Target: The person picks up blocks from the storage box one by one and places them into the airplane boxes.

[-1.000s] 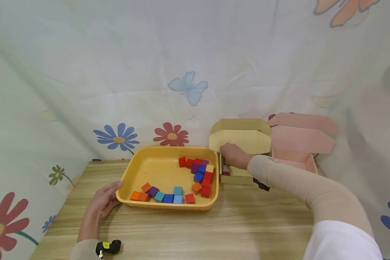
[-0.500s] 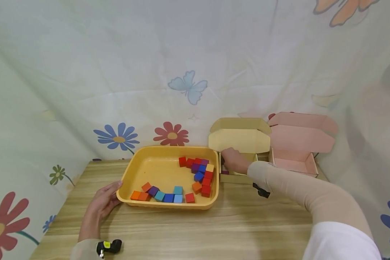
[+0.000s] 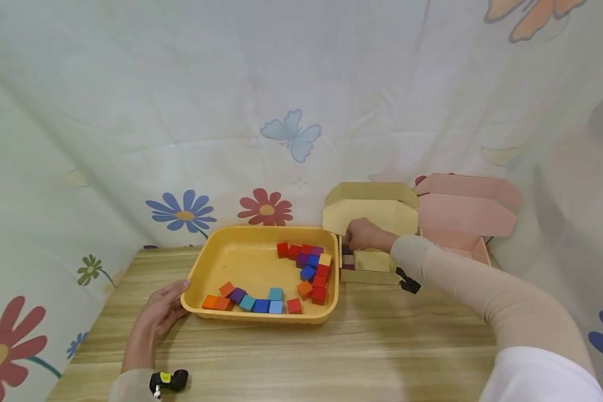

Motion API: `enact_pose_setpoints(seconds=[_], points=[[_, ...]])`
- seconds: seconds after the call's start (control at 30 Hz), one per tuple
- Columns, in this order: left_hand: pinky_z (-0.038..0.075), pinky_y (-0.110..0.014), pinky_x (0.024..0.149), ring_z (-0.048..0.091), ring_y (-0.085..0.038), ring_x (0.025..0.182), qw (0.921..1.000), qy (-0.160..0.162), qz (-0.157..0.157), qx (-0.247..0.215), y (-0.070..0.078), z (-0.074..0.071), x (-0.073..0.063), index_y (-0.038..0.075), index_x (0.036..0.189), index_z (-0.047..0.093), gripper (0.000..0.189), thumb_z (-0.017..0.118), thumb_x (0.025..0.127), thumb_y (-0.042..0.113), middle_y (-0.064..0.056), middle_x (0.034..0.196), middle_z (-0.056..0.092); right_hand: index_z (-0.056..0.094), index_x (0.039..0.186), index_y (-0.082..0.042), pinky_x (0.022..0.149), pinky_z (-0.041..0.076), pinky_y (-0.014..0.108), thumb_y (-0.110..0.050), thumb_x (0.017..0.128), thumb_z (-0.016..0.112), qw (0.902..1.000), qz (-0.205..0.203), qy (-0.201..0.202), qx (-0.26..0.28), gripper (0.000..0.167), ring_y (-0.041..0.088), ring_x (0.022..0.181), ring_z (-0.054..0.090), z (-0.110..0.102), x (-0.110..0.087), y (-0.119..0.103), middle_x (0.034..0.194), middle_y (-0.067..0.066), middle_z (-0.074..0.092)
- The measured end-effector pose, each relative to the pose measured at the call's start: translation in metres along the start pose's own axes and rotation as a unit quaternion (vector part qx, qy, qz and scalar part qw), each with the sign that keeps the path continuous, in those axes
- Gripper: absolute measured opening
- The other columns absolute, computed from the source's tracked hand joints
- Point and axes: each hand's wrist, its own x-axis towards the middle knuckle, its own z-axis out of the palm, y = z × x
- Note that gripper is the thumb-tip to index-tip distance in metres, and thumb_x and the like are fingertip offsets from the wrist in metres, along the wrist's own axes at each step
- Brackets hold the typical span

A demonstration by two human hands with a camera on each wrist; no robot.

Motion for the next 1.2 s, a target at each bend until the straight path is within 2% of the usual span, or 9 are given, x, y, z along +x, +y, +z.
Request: enact_pose_setpoints(seconds=[0.07,0.17,0.37,0.53,0.67,0.77,0.9,1.03,1.2], points=[[0.058,-0.037,0.088,0.07,-0.014,0.103,1.0,0.001,0.0,0.003,0.0,0.001,0.0,-0.003,0.144,0.051,0.061,0.071,0.098,0.031,-0.002,0.116,0.071,0.073,0.112,0.006,0.077,0.058,0.037,0.003,0.087,0.067,0.9998,-0.009,0.0,-0.016,0.025,0.025,0.087,0.068,-0.013,0.003,-0.006,0.105,0.018,0.073],[0.058,-0.036,0.089,0.069,-0.013,0.104,0.9999,0.0,-0.002,0.014,0.0,0.001,-0.001,-0.005,0.147,0.047,0.067,0.07,0.098,0.034,-0.002,0.118,0.07,0.072,0.112,0.006,0.089,0.056,0.043,0.002,0.088,0.067,0.999,-0.027,0.014,-0.034,0.025,0.031,0.098,0.066,-0.026,0.01,-0.014,0.107,0.019,0.071],[0.057,-0.036,0.09,0.069,-0.014,0.105,1.0,0.002,-0.004,0.008,0.004,0.0,0.002,-0.005,0.148,0.046,0.069,0.071,0.097,0.034,-0.004,0.121,0.07,0.07,0.115,0.007,0.093,0.055,0.043,0.001,0.089,0.066,0.9988,-0.04,0.025,-0.009,0.027,0.033,0.102,0.064,-0.031,0.036,-0.045,0.111,0.02,0.07],[0.057,-0.037,0.091,0.069,-0.014,0.105,1.0,0.004,-0.009,0.003,0.004,-0.004,0.004,-0.005,0.148,0.044,0.069,0.072,0.097,0.033,-0.003,0.119,0.07,0.071,0.119,-0.001,0.094,0.055,0.035,-0.004,0.094,0.07,0.9993,-0.037,-0.002,0.01,0.025,0.028,0.105,0.063,-0.014,0.07,-0.076,0.116,0.014,0.07],[0.058,-0.037,0.09,0.069,-0.013,0.104,1.0,0.001,-0.009,0.0,0.004,-0.005,0.006,-0.005,0.15,0.043,0.069,0.071,0.098,0.032,-0.002,0.118,0.071,0.072,0.118,-0.009,0.089,0.056,0.027,-0.005,0.094,0.073,0.9964,-0.072,-0.037,0.025,0.025,0.022,0.104,0.064,0.005,0.093,-0.1,0.118,0.011,0.07],[0.058,-0.037,0.09,0.069,-0.013,0.104,0.9999,-0.002,-0.011,-0.002,0.002,-0.002,0.006,-0.005,0.15,0.041,0.071,0.07,0.098,0.033,-0.002,0.119,0.07,0.072,0.12,-0.011,0.088,0.056,0.024,-0.007,0.093,0.074,0.989,-0.126,-0.076,0.015,0.027,0.019,0.103,0.064,0.021,0.108,-0.115,0.12,0.01,0.07],[0.058,-0.036,0.089,0.07,-0.013,0.103,0.9999,-0.002,-0.011,-0.001,0.003,0.003,0.009,-0.005,0.15,0.042,0.071,0.071,0.098,0.034,-0.002,0.117,0.071,0.07,0.123,-0.009,0.089,0.055,0.024,-0.013,0.095,0.074,0.9756,-0.189,-0.11,-0.025,0.029,0.018,0.103,0.064,0.036,0.124,-0.137,0.12,0.009,0.07],[0.058,-0.036,0.09,0.069,-0.013,0.103,0.9999,-0.007,-0.008,0.006,0.005,0.004,0.012,-0.004,0.15,0.043,0.073,0.072,0.096,0.036,0.0,0.116,0.07,0.069,0.126,-0.011,0.091,0.053,0.023,-0.02,0.096,0.074,0.9674,-0.217,-0.115,-0.06,0.032,0.016,0.104,0.064,0.049,0.131,-0.162,0.12,0.005,0.07],[0.058,-0.036,0.09,0.069,-0.012,0.103,0.9997,-0.011,-0.018,0.011,0.004,0.002,0.009,-0.003,0.152,0.041,0.074,0.071,0.097,0.037,0.003,0.114,0.07,0.068,0.13,-0.014,0.09,0.051,0.019,-0.028,0.095,0.075,0.9556,-0.252,-0.128,-0.082,0.038,0.013,0.105,0.062,0.069,0.137,-0.188,0.121,0.002,0.069]])
